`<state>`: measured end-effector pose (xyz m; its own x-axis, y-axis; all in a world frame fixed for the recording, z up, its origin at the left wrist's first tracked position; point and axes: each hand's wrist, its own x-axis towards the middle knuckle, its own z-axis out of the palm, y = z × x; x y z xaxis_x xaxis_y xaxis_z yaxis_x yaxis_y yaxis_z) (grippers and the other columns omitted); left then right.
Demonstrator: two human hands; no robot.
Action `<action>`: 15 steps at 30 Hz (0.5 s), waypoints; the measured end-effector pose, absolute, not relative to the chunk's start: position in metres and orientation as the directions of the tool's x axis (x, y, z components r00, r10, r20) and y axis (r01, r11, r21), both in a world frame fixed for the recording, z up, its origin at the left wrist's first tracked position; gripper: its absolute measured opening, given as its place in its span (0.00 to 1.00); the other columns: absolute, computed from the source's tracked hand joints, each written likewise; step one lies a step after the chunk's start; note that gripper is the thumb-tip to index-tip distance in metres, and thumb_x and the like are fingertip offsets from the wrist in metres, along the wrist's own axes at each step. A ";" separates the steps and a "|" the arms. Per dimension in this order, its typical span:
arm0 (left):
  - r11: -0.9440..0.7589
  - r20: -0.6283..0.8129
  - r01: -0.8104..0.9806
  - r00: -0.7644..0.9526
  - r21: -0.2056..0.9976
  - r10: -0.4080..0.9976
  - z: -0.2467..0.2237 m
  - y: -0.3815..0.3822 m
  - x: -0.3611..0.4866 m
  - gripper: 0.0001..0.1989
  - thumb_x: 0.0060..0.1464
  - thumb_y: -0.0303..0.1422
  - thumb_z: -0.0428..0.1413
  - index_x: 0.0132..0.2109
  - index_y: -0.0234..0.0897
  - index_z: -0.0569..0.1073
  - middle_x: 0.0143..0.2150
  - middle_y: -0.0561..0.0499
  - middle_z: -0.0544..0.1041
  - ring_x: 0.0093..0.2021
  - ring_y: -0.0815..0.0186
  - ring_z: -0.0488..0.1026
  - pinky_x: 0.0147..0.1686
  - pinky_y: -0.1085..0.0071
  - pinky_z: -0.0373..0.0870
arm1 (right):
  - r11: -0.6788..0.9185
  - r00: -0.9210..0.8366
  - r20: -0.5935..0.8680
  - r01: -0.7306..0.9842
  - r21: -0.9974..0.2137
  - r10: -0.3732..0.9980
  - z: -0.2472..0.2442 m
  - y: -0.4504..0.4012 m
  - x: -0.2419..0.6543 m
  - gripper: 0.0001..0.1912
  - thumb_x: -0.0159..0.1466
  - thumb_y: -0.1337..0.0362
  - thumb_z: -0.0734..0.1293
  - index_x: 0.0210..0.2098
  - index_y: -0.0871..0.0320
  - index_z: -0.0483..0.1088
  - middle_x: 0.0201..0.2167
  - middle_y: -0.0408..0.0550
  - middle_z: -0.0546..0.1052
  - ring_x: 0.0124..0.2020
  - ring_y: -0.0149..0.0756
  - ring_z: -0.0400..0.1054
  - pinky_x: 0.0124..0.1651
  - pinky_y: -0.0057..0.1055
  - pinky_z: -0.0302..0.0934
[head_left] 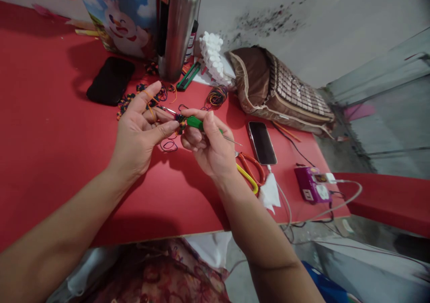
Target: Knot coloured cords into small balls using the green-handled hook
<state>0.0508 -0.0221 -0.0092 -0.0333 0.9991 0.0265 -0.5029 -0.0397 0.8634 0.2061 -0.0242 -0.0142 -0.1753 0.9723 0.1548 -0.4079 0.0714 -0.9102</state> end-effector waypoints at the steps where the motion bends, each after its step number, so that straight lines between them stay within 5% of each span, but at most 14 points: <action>1: -0.032 0.023 -0.500 -0.023 0.865 0.999 -0.011 -0.022 0.052 0.34 0.48 0.19 0.74 0.60 0.46 0.79 0.32 0.59 0.81 0.35 0.64 0.80 0.38 0.67 0.79 | 0.083 -0.178 0.164 -0.390 -0.917 0.970 -0.016 -0.024 0.207 0.23 0.72 0.39 0.72 0.44 0.52 0.84 0.21 0.33 0.58 0.21 0.26 0.50 0.25 0.28 0.54; 5: -0.009 -0.008 -0.491 -0.031 0.871 0.999 -0.018 -0.023 0.057 0.37 0.46 0.18 0.75 0.62 0.45 0.77 0.29 0.61 0.80 0.30 0.68 0.77 0.32 0.71 0.75 | 0.279 -0.091 0.289 -0.110 -0.954 0.953 -0.024 -0.027 0.208 0.21 0.76 0.43 0.70 0.47 0.54 0.83 0.26 0.39 0.73 0.26 0.28 0.65 0.32 0.30 0.64; 9: 0.037 -0.063 -0.538 -0.030 0.842 0.998 -0.020 -0.024 0.059 0.37 0.46 0.19 0.76 0.61 0.44 0.76 0.29 0.62 0.81 0.27 0.71 0.76 0.27 0.74 0.72 | 0.582 -0.045 0.590 0.240 -0.777 0.806 -0.035 -0.031 0.207 0.16 0.79 0.51 0.68 0.52 0.53 0.83 0.44 0.48 0.87 0.41 0.33 0.80 0.51 0.35 0.75; 12: 0.153 -0.123 -0.601 0.092 0.785 0.988 -0.018 -0.021 0.054 0.33 0.48 0.19 0.76 0.58 0.42 0.77 0.29 0.61 0.80 0.26 0.72 0.76 0.26 0.77 0.71 | 0.636 -0.031 0.650 0.247 -0.731 0.760 -0.040 -0.032 0.205 0.14 0.79 0.53 0.68 0.54 0.52 0.82 0.48 0.48 0.88 0.45 0.34 0.81 0.54 0.36 0.76; 15: 0.247 -0.153 -0.612 0.203 0.751 0.967 -0.015 -0.016 0.046 0.33 0.46 0.18 0.76 0.57 0.38 0.78 0.28 0.60 0.80 0.24 0.72 0.76 0.23 0.77 0.71 | 0.502 0.042 0.503 0.033 -0.864 0.863 -0.040 -0.031 0.200 0.16 0.78 0.49 0.69 0.53 0.50 0.83 0.36 0.42 0.83 0.33 0.30 0.74 0.41 0.33 0.72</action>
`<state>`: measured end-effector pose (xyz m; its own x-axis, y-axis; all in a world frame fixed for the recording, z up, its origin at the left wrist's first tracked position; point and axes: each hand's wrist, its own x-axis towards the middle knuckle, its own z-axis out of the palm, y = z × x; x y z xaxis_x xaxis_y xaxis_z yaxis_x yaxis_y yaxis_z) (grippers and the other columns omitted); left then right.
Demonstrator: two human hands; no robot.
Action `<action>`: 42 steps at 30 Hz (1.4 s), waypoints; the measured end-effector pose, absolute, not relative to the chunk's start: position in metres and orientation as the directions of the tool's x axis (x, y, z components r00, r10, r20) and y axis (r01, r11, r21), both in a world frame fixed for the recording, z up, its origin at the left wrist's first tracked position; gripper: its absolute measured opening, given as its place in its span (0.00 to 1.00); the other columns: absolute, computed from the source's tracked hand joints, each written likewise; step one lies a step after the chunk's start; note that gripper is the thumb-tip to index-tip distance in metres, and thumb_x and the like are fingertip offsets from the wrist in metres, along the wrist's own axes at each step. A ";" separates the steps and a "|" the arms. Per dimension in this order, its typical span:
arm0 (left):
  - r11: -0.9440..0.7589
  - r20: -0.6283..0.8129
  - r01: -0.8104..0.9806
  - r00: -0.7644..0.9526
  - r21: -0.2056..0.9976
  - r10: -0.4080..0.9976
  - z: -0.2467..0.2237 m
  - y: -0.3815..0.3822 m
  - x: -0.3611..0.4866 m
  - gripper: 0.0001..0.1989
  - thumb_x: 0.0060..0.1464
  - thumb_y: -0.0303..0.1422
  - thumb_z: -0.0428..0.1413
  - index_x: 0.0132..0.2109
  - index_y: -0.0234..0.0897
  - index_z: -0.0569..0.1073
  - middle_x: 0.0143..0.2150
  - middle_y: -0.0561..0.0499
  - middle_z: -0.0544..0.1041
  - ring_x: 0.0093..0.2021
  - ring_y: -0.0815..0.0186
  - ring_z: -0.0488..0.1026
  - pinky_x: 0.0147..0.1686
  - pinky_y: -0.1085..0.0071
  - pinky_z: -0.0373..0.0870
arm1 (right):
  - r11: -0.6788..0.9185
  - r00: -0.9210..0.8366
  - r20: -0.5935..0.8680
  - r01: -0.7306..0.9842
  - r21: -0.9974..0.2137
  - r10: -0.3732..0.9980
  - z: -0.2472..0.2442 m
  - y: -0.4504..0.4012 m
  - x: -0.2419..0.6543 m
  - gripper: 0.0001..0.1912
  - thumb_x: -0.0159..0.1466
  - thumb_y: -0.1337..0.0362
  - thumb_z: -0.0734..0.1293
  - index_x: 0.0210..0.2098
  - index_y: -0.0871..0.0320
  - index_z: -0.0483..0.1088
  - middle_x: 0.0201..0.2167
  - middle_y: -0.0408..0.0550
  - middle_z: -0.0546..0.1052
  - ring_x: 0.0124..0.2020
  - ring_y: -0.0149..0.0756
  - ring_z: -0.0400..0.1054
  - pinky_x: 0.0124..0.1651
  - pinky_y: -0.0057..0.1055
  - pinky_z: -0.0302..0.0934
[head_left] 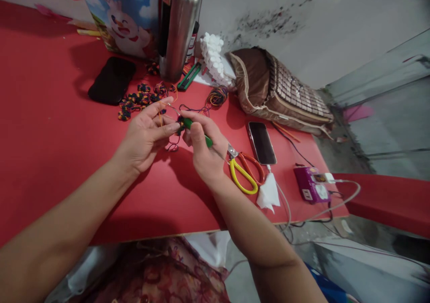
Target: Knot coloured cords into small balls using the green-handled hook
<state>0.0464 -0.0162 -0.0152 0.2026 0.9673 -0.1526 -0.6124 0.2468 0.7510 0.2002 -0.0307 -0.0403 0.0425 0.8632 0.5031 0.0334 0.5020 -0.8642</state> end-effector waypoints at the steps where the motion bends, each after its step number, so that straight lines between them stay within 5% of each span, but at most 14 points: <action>1: 0.262 -0.162 -0.608 0.215 0.749 0.963 -0.014 -0.015 0.044 0.33 0.45 0.17 0.76 0.57 0.37 0.79 0.29 0.59 0.80 0.24 0.72 0.76 0.23 0.78 0.72 | 0.428 0.043 0.426 -0.078 -0.900 0.904 -0.039 -0.030 0.199 0.17 0.77 0.46 0.70 0.51 0.50 0.83 0.30 0.40 0.78 0.28 0.28 0.70 0.36 0.31 0.68; 5: 0.260 -0.164 -0.593 0.212 0.762 0.963 -0.009 -0.012 0.038 0.32 0.43 0.14 0.74 0.56 0.36 0.81 0.30 0.58 0.82 0.25 0.72 0.77 0.24 0.80 0.73 | 0.143 -0.034 0.169 -0.389 -0.910 0.985 -0.028 -0.023 0.195 0.25 0.73 0.37 0.70 0.42 0.52 0.83 0.20 0.33 0.61 0.19 0.24 0.51 0.26 0.27 0.55; 14: 0.197 -0.081 -0.543 0.232 0.816 0.969 -0.006 -0.014 0.038 0.30 0.41 0.16 0.75 0.53 0.40 0.87 0.30 0.57 0.81 0.28 0.72 0.76 0.29 0.79 0.75 | -0.181 -0.153 -0.125 -0.446 -0.877 0.980 -0.017 -0.014 0.205 0.35 0.76 0.32 0.60 0.28 0.51 0.76 0.13 0.31 0.48 0.16 0.26 0.36 0.20 0.27 0.40; 27: 0.017 0.048 -0.387 0.158 0.922 0.986 0.003 -0.025 0.041 0.28 0.44 0.20 0.74 0.52 0.48 0.88 0.32 0.53 0.78 0.30 0.65 0.73 0.31 0.71 0.72 | -0.084 -0.180 -0.027 -0.316 -0.945 0.983 -0.025 -0.008 0.222 0.36 0.72 0.28 0.62 0.26 0.51 0.75 0.11 0.31 0.49 0.14 0.26 0.39 0.17 0.28 0.40; 42: 0.037 0.038 -0.395 0.182 0.918 0.983 0.003 -0.025 0.039 0.31 0.44 0.18 0.72 0.56 0.47 0.87 0.33 0.53 0.78 0.29 0.66 0.73 0.29 0.70 0.70 | -0.038 -0.246 0.040 -0.303 -0.952 0.968 -0.026 -0.007 0.221 0.36 0.70 0.26 0.63 0.28 0.50 0.76 0.13 0.29 0.48 0.13 0.26 0.38 0.16 0.28 0.43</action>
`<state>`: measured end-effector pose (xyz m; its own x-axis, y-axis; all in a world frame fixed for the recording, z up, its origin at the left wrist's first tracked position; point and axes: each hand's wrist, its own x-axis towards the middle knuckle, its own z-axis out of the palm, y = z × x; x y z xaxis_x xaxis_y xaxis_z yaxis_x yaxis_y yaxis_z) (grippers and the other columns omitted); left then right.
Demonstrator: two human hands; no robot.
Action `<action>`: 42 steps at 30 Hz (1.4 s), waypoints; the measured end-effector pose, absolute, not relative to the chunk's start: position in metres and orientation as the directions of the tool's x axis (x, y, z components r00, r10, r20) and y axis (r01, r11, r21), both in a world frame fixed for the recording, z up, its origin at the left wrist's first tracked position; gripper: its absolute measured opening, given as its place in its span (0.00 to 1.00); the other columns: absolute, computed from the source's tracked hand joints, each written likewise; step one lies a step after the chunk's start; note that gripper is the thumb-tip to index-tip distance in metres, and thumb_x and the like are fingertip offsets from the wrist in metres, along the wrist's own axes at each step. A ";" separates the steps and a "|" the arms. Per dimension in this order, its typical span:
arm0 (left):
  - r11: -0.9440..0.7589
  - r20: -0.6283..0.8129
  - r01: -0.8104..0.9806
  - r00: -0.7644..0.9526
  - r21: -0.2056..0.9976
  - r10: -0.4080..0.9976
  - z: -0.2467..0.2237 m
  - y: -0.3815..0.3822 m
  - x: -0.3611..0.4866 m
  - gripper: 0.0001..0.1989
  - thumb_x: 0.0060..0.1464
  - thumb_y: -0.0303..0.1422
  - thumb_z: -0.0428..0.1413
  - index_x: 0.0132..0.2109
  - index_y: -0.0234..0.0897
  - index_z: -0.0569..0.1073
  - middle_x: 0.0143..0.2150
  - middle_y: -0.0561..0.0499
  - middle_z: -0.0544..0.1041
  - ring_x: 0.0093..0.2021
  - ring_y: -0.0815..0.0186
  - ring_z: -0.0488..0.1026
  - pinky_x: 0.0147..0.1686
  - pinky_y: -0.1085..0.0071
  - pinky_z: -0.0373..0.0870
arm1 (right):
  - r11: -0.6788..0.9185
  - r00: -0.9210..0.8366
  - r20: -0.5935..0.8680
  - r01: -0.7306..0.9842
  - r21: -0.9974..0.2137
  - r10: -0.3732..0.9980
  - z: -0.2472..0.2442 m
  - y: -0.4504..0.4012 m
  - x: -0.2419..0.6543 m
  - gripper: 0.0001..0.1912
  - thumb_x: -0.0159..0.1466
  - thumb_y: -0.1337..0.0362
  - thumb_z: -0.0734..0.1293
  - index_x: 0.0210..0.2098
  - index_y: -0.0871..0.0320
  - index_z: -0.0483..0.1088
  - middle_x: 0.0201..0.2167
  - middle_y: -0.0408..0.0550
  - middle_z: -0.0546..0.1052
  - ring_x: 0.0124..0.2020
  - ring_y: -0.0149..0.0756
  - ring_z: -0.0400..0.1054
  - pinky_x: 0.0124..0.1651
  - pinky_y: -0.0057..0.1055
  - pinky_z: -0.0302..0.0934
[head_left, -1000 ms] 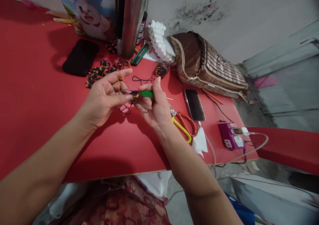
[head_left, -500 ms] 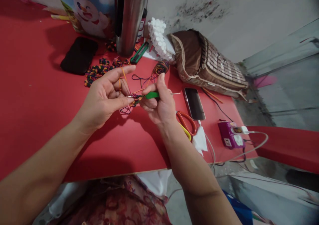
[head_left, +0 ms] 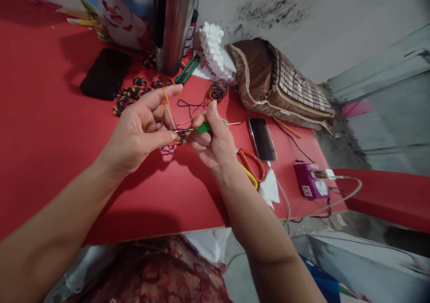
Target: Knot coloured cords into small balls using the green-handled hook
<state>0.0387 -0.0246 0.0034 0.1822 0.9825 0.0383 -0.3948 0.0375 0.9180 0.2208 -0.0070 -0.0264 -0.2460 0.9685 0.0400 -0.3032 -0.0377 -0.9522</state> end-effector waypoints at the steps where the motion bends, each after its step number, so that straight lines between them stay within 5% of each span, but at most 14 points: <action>1: 0.040 0.036 -0.390 0.185 0.920 0.982 0.004 -0.025 0.039 0.32 0.44 0.18 0.72 0.56 0.46 0.87 0.33 0.53 0.78 0.29 0.66 0.73 0.28 0.70 0.69 | -0.038 -0.241 0.038 -0.305 -0.951 0.970 -0.026 -0.007 0.222 0.36 0.70 0.26 0.64 0.27 0.50 0.76 0.13 0.28 0.48 0.13 0.25 0.38 0.16 0.28 0.43; 19: 0.002 0.071 -0.331 0.209 0.944 0.975 0.002 -0.024 0.040 0.33 0.43 0.21 0.73 0.58 0.41 0.85 0.31 0.54 0.76 0.27 0.69 0.69 0.27 0.72 0.67 | 0.100 -0.066 0.122 -0.271 -0.957 0.990 -0.004 -0.014 0.222 0.30 0.62 0.35 0.79 0.21 0.53 0.77 0.11 0.30 0.53 0.13 0.20 0.39 0.17 0.27 0.36; 27: 0.016 0.059 -0.343 0.207 0.939 0.977 0.006 -0.024 0.040 0.34 0.40 0.18 0.71 0.58 0.37 0.85 0.31 0.54 0.78 0.26 0.70 0.70 0.25 0.72 0.66 | 0.253 -0.008 0.257 -0.152 -0.955 0.966 -0.008 -0.019 0.229 0.27 0.68 0.38 0.77 0.25 0.52 0.82 0.14 0.35 0.59 0.15 0.23 0.46 0.18 0.31 0.45; 31: 0.002 0.062 -0.311 0.195 0.950 0.979 0.006 -0.023 0.040 0.34 0.41 0.18 0.70 0.59 0.39 0.85 0.30 0.56 0.78 0.26 0.70 0.69 0.25 0.72 0.64 | 0.342 0.078 0.343 0.025 -0.939 0.936 -0.002 -0.028 0.227 0.26 0.74 0.45 0.72 0.25 0.51 0.83 0.17 0.39 0.67 0.19 0.26 0.60 0.23 0.31 0.57; 36: -0.037 0.072 -0.224 0.151 0.974 0.986 0.006 -0.024 0.041 0.34 0.42 0.20 0.70 0.60 0.39 0.84 0.28 0.57 0.76 0.25 0.70 0.65 0.24 0.69 0.58 | 0.490 0.031 0.517 0.272 -0.828 0.856 0.006 -0.039 0.225 0.22 0.75 0.48 0.73 0.27 0.50 0.84 0.25 0.44 0.81 0.26 0.33 0.73 0.34 0.36 0.72; 42: -0.078 0.090 -0.173 0.060 0.982 0.994 0.005 -0.027 0.044 0.34 0.41 0.18 0.69 0.58 0.40 0.84 0.26 0.58 0.75 0.25 0.69 0.65 0.25 0.67 0.57 | 0.695 -0.115 0.732 0.441 -0.568 0.671 -0.003 -0.042 0.222 0.16 0.77 0.59 0.71 0.32 0.53 0.83 0.25 0.42 0.83 0.26 0.31 0.75 0.32 0.32 0.69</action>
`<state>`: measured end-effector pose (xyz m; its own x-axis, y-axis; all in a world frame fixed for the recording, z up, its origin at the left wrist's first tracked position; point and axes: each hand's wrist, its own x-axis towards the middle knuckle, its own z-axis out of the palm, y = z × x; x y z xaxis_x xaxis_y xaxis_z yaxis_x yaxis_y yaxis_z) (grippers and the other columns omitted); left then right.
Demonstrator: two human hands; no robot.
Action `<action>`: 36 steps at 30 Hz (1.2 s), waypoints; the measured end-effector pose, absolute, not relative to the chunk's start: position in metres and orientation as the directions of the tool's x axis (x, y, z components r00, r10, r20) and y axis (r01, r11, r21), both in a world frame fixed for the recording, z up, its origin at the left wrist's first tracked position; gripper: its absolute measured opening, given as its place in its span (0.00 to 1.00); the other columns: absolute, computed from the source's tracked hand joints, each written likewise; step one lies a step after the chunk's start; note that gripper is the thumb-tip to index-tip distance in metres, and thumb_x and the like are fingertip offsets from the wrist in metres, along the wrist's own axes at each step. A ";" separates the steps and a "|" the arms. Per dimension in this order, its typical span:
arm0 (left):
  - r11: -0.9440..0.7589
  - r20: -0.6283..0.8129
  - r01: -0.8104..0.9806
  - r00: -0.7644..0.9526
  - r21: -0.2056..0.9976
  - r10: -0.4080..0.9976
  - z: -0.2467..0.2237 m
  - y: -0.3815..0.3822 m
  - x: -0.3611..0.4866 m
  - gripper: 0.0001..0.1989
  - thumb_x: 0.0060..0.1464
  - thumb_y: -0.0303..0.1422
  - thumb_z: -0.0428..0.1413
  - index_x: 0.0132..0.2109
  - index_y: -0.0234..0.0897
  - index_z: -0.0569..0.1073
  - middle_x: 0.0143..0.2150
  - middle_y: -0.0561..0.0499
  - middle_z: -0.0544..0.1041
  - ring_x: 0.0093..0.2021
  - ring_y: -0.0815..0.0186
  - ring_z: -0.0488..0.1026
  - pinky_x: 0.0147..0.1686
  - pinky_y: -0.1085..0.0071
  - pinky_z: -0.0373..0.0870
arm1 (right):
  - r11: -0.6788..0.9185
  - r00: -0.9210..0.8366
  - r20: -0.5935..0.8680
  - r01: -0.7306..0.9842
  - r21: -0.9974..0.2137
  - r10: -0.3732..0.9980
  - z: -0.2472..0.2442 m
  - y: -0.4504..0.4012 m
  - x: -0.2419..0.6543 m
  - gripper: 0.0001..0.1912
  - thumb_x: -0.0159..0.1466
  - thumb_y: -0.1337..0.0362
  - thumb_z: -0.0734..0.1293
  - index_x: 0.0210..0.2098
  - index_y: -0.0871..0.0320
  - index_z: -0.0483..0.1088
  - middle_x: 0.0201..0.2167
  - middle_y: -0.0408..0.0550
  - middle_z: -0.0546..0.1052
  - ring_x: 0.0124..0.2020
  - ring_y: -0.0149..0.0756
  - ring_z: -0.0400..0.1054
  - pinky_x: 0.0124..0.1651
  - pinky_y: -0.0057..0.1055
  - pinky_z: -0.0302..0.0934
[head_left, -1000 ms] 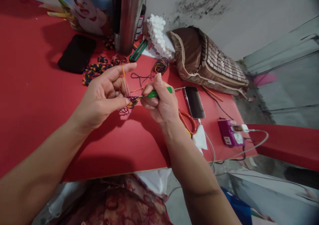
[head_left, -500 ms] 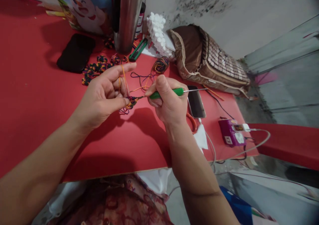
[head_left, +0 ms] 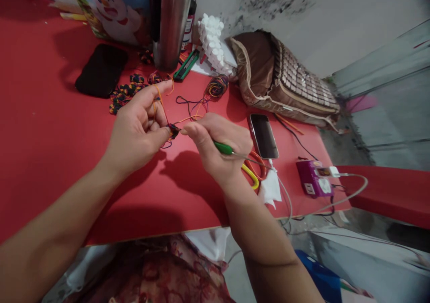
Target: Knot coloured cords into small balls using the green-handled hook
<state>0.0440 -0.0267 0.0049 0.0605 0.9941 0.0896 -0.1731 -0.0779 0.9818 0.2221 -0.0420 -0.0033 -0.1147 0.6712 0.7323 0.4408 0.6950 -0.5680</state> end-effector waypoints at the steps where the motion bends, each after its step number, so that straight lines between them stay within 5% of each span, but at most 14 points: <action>1: -0.077 0.087 -0.173 0.052 0.982 0.995 0.004 -0.027 0.044 0.35 0.41 0.17 0.70 0.59 0.40 0.83 0.26 0.58 0.74 0.25 0.69 0.65 0.25 0.67 0.56 | 0.720 -0.135 0.758 0.455 -0.525 0.638 -0.006 -0.042 0.221 0.15 0.77 0.61 0.72 0.33 0.54 0.82 0.25 0.42 0.82 0.26 0.30 0.75 0.32 0.31 0.68; 6: -0.072 0.079 -0.253 0.017 0.965 0.997 -0.005 -0.021 0.043 0.32 0.44 0.18 0.70 0.57 0.42 0.82 0.27 0.58 0.75 0.27 0.70 0.67 0.27 0.70 0.61 | 0.769 -0.187 0.793 0.448 -0.456 0.579 -0.014 -0.042 0.218 0.07 0.75 0.68 0.73 0.38 0.55 0.81 0.29 0.42 0.83 0.29 0.30 0.75 0.35 0.29 0.70; 16: 0.104 -0.076 -0.452 0.079 0.886 0.994 -0.011 -0.008 0.037 0.37 0.34 0.20 0.69 0.56 0.36 0.80 0.28 0.59 0.77 0.22 0.73 0.66 0.20 0.75 0.58 | 0.857 -0.197 0.869 0.362 -0.366 0.454 -0.025 -0.027 0.218 0.07 0.76 0.59 0.73 0.42 0.54 0.80 0.33 0.40 0.86 0.30 0.28 0.78 0.36 0.27 0.74; 24: -0.103 0.108 -0.348 -0.007 0.932 0.994 -0.006 -0.017 0.042 0.33 0.44 0.16 0.67 0.59 0.37 0.81 0.28 0.59 0.76 0.26 0.71 0.68 0.26 0.73 0.63 | 0.788 -0.113 0.823 0.385 -0.480 0.557 -0.020 -0.031 0.216 0.13 0.80 0.60 0.68 0.40 0.49 0.83 0.33 0.41 0.88 0.32 0.33 0.82 0.36 0.31 0.75; 28: 0.115 -0.063 -0.492 0.119 0.863 0.991 -0.005 -0.014 0.035 0.33 0.42 0.17 0.68 0.58 0.37 0.80 0.29 0.58 0.77 0.23 0.72 0.64 0.22 0.72 0.55 | 0.825 -0.126 0.844 0.327 -0.461 0.521 -0.021 -0.030 0.215 0.11 0.79 0.57 0.70 0.41 0.50 0.82 0.33 0.40 0.88 0.31 0.32 0.81 0.37 0.32 0.75; 32: 0.326 -0.192 -0.550 0.288 0.769 0.938 -0.003 -0.012 0.030 0.30 0.43 0.18 0.69 0.56 0.36 0.83 0.27 0.60 0.73 0.19 0.76 0.50 0.20 0.72 0.45 | 0.858 -0.167 0.873 0.341 -0.384 0.458 -0.025 -0.029 0.216 0.12 0.79 0.54 0.69 0.45 0.52 0.81 0.33 0.42 0.86 0.30 0.31 0.79 0.36 0.30 0.74; 36: 0.420 -0.233 -0.566 0.375 0.710 0.897 0.001 -0.018 0.033 0.28 0.44 0.17 0.67 0.55 0.34 0.83 0.28 0.60 0.72 0.20 0.78 0.50 0.21 0.75 0.49 | 0.862 -0.263 0.893 0.458 -0.217 0.365 -0.026 -0.030 0.219 0.13 0.79 0.54 0.68 0.48 0.56 0.79 0.32 0.44 0.82 0.31 0.31 0.77 0.35 0.29 0.73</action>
